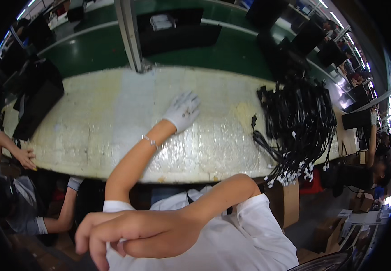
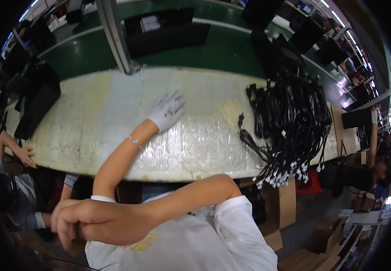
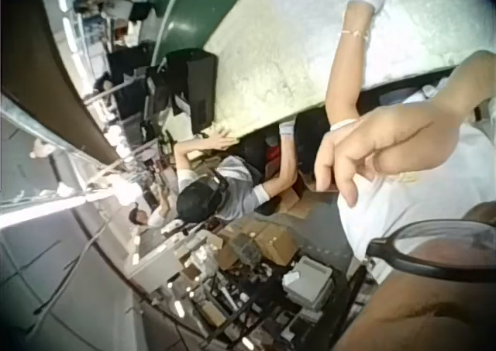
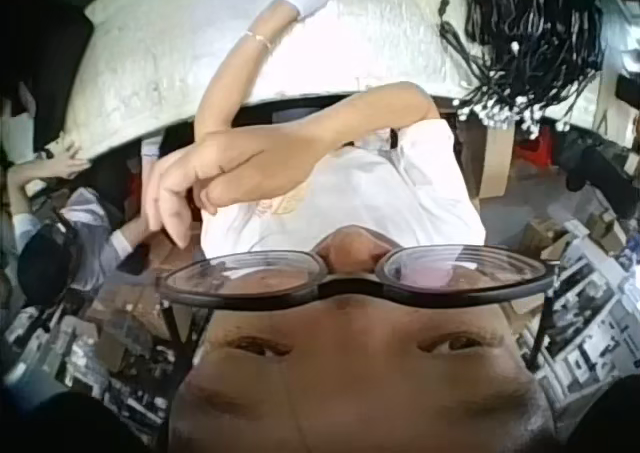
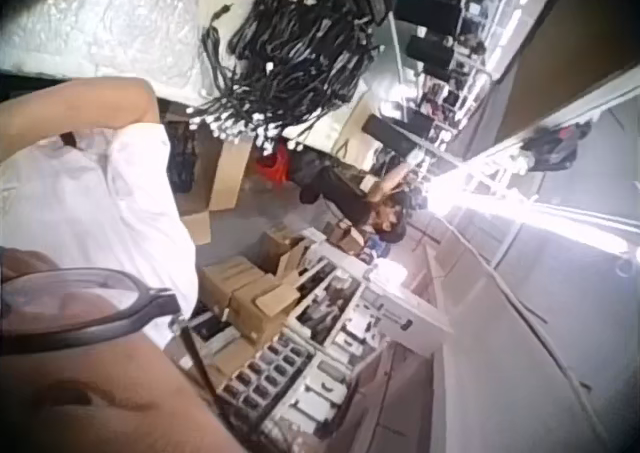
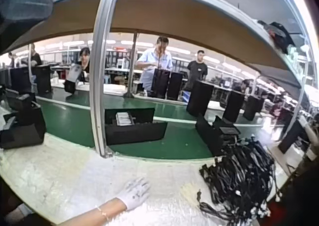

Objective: Assembling electronic components and wiring into a plastic housing on a factory production line.

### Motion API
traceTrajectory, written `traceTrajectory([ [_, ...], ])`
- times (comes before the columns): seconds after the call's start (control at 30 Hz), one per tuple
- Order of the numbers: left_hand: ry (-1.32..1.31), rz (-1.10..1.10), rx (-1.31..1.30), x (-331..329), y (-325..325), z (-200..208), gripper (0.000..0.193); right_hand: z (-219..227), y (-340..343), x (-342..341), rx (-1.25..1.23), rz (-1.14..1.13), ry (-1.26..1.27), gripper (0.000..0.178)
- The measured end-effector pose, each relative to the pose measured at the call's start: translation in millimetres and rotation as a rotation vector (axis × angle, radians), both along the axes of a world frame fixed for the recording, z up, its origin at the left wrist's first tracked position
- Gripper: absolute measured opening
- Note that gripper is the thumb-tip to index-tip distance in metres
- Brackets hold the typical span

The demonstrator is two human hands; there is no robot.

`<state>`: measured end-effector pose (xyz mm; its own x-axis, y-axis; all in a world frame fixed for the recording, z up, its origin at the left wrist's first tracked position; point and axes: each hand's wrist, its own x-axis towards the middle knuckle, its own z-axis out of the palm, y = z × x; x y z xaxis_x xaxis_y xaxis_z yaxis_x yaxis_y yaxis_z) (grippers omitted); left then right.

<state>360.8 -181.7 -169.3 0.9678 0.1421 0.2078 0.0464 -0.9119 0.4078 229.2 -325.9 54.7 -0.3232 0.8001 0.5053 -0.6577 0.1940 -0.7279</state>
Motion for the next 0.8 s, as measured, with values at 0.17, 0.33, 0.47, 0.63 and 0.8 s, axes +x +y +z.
traceTrajectory([
  [0.17, -0.012, 0.064, -0.003, -21.6, 10.9, -5.6, 0.048, 22.5, -49.3, 60.3, 0.543, -1.373, -1.013, 0.022],
  [0.33, 0.031, -0.035, 0.014, -1.7, -2.1, 9.2, 0.049, 49.1, -130.5, 88.6, 0.935, -2.119, -1.292, 0.031],
  [0.47, 0.01, -0.025, -0.017, -6.6, 7.1, 2.7, 0.047, 50.9, -146.3, 89.7, 0.976, -2.149, -1.409, 0.039],
  [0.63, -0.013, -0.009, 0.019, -3.4, 6.0, 3.1, 0.046, 65.0, -167.3, 100.8, 1.051, -2.061, -1.741, 0.04],
  [0.8, -0.053, -0.021, 0.015, -1.1, 5.1, -2.0, 0.048, 68.0, -182.3, 103.9, 1.152, -2.017, -2.063, 0.033],
])
